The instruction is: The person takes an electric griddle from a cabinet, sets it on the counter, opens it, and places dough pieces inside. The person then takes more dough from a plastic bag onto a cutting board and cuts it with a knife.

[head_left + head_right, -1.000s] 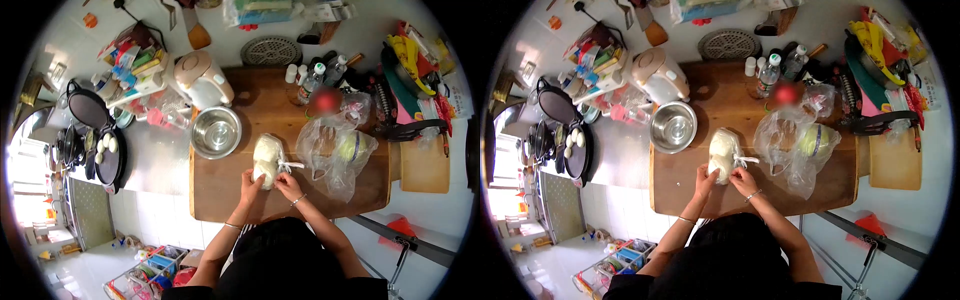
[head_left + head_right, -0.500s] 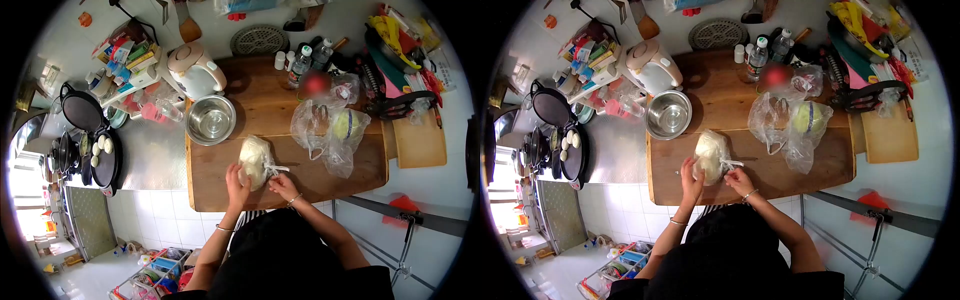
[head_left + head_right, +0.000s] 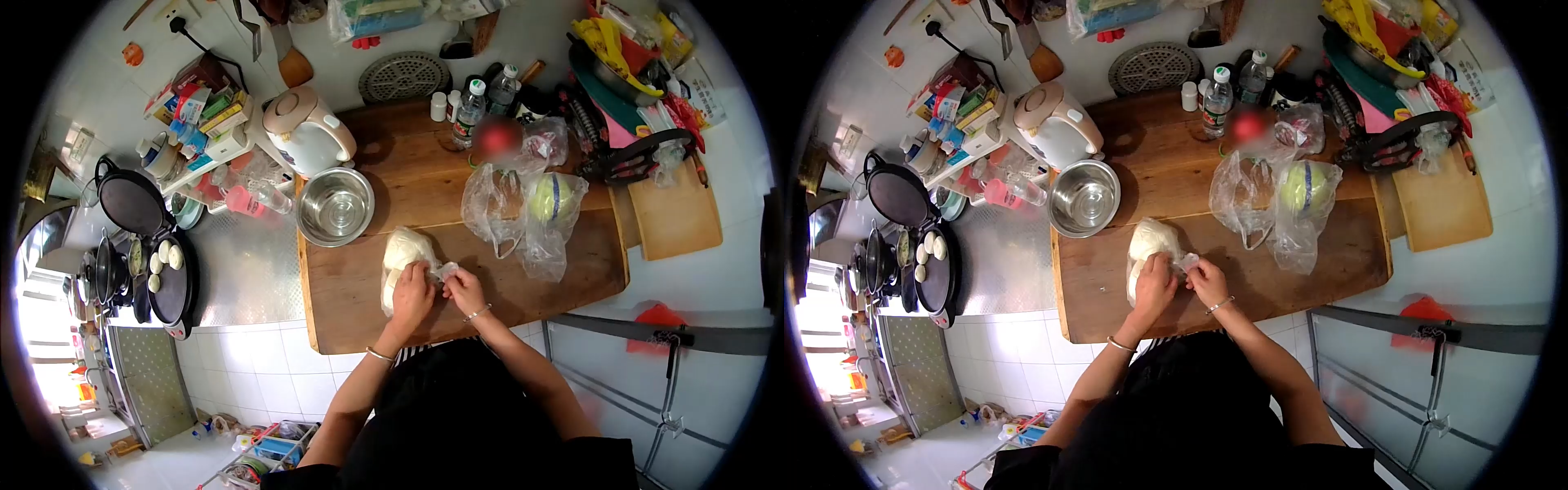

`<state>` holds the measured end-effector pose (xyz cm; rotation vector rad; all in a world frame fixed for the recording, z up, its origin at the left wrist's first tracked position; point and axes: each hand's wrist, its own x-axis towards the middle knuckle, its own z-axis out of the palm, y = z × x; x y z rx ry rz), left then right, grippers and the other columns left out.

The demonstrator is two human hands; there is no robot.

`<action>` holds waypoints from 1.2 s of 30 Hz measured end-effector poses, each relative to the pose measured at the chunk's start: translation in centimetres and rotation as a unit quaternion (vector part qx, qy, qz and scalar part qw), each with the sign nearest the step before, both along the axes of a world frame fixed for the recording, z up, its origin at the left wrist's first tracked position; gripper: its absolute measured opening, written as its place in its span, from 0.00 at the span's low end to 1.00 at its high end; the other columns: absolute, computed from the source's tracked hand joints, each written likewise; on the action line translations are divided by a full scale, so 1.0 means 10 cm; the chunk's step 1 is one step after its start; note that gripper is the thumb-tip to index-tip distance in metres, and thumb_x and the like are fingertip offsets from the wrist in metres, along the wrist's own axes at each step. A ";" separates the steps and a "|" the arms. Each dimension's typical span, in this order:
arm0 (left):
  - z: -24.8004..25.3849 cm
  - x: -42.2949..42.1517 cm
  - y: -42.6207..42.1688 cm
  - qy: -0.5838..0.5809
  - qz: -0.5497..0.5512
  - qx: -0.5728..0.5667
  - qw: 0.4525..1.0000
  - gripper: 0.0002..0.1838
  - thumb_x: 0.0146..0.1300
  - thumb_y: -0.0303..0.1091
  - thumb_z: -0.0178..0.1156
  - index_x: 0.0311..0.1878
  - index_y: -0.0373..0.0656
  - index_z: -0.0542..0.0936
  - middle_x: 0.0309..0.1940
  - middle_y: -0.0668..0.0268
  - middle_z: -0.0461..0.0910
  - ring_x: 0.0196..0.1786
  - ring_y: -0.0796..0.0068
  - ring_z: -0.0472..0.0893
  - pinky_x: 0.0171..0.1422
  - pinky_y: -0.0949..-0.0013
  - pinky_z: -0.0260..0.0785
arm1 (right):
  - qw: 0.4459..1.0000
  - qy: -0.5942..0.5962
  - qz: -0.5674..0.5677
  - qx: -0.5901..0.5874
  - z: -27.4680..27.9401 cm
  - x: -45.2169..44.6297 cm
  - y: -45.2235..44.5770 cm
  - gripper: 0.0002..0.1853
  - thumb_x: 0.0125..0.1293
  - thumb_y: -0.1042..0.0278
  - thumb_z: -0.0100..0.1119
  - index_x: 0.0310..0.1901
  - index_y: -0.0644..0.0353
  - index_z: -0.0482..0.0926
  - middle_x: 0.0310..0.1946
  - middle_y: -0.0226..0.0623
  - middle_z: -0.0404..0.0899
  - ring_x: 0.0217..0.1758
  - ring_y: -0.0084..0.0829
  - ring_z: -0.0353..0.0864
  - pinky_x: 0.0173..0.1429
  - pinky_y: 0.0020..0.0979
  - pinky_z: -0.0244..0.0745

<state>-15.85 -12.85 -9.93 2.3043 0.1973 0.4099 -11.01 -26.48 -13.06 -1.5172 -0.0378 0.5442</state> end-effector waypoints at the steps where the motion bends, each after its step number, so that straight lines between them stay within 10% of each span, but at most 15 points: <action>1: -0.02 0.02 0.01 0.004 -0.010 0.026 1.000 0.19 0.49 0.25 0.59 0.47 0.38 0.73 0.41 0.53 0.74 0.43 0.53 0.76 0.49 0.58 0.69 | 1.000 -0.001 0.002 0.000 0.07 0.01 0.00 0.06 0.65 0.71 0.52 0.32 0.62 0.75 0.20 0.27 0.74 0.21 0.18 0.74 0.26 0.20 0.69; 9: -0.17 0.03 0.06 -0.027 -0.030 0.096 0.995 0.16 0.47 0.27 0.60 0.42 0.38 0.75 0.32 0.56 0.76 0.40 0.55 0.76 0.46 0.58 0.68 | 0.986 0.027 0.039 0.158 0.82 0.12 -0.06 0.11 0.68 0.66 0.50 0.28 0.60 0.73 0.19 0.29 0.72 0.22 0.20 0.72 0.30 0.22 0.68; 18: -0.06 -0.05 0.17 0.124 -0.097 0.028 0.987 0.11 0.48 0.38 0.61 0.30 0.40 0.76 0.24 0.58 0.76 0.35 0.55 0.77 0.47 0.57 0.65 | 0.959 0.117 0.043 0.255 0.44 0.44 -0.15 0.16 0.71 0.58 0.44 0.36 0.61 0.77 0.29 0.32 0.77 0.32 0.23 0.77 0.38 0.23 0.71; 24: 0.38 -0.26 0.42 0.062 -0.030 0.004 0.998 0.08 0.47 0.33 0.59 0.29 0.40 0.75 0.23 0.56 0.74 0.33 0.54 0.75 0.43 0.56 0.66 | 0.919 -0.344 0.179 -0.072 0.34 0.28 0.24 0.18 0.55 0.78 0.56 0.49 0.52 0.78 0.58 0.40 0.69 0.62 0.38 0.69 0.59 0.32 0.68; 28: 0.43 -0.40 0.67 0.026 0.047 0.042 0.998 0.09 0.46 0.32 0.60 0.33 0.42 0.78 0.25 0.56 0.74 0.34 0.55 0.75 0.44 0.56 0.67 | 0.829 -0.493 0.210 -0.161 0.38 0.23 0.59 0.16 0.53 0.76 0.57 0.45 0.52 0.79 0.57 0.42 0.71 0.59 0.40 0.71 0.57 0.32 0.69; 31: 0.51 -0.48 0.83 -0.031 0.139 0.016 0.990 0.10 0.46 0.30 0.60 0.35 0.43 0.80 0.25 0.57 0.74 0.32 0.56 0.75 0.40 0.58 0.69 | 0.928 -0.339 0.128 -0.093 0.26 0.31 0.75 0.11 0.55 0.73 0.57 0.41 0.58 0.79 0.37 0.34 0.81 0.37 0.31 0.80 0.41 0.28 0.73; 36: 0.56 -0.64 1.04 -0.023 0.266 -0.151 0.952 0.06 0.56 0.26 0.59 0.37 0.40 0.80 0.28 0.57 0.78 0.29 0.67 0.77 0.36 0.69 0.69 | 0.981 -0.141 0.132 -0.011 0.31 0.37 0.95 0.08 0.62 0.70 0.55 0.40 0.63 0.77 0.28 0.26 0.78 0.31 0.13 0.68 0.35 0.21 0.67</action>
